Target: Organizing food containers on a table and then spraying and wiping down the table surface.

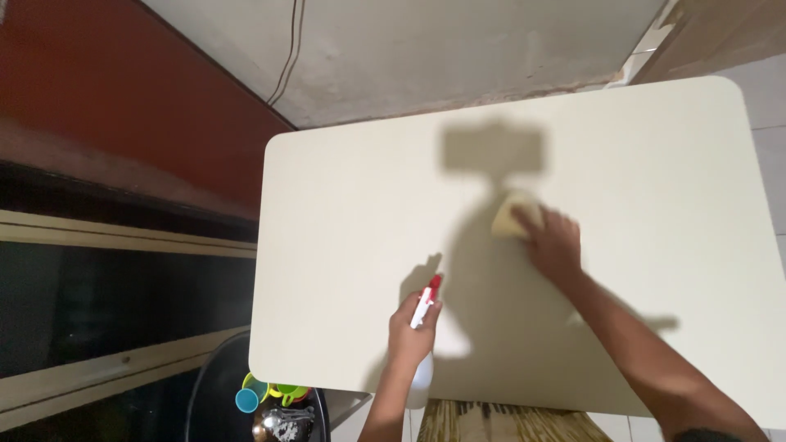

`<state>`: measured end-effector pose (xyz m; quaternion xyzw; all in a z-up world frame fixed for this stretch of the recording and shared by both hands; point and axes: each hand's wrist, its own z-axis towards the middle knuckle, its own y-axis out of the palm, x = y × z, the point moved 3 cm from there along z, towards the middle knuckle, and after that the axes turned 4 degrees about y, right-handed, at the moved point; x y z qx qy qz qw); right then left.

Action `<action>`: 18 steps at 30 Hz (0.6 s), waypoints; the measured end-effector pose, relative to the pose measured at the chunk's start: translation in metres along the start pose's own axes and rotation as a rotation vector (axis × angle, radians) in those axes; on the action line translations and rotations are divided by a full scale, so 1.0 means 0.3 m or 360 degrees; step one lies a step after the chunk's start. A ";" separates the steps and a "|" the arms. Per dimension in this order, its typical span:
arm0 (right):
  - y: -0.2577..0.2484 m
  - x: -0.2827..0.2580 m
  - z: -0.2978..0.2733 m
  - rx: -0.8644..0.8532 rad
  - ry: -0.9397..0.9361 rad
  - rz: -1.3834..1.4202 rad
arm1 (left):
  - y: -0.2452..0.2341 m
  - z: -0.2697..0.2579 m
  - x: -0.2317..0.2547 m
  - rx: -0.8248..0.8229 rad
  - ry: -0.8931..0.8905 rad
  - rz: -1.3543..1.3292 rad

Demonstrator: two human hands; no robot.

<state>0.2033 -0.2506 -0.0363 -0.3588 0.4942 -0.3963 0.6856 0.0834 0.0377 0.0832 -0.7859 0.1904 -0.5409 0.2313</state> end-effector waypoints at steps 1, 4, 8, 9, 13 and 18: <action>0.018 -0.005 0.059 -0.0013 -0.0002 0.0004 | -0.006 -0.002 0.011 0.0001 -0.0014 0.0000; 0.043 -0.044 0.190 0.0271 -0.0029 0.0005 | -0.032 -0.005 0.031 0.0173 0.0035 -0.0170; 0.124 -0.133 0.154 0.0044 -0.0030 -0.0216 | -0.064 -0.005 0.032 0.0402 0.0244 -0.0258; 0.147 -0.149 0.113 -0.0059 -0.0101 -0.0271 | -0.068 -0.007 0.037 0.0448 0.0330 -0.0240; 0.109 -0.336 -0.215 -0.0879 -0.0233 -0.0048 | -0.084 0.008 0.038 0.0529 0.0366 -0.0305; -0.062 -0.400 -0.211 -0.0288 -0.0991 0.0321 | -0.078 0.005 0.013 0.0523 0.0334 -0.0404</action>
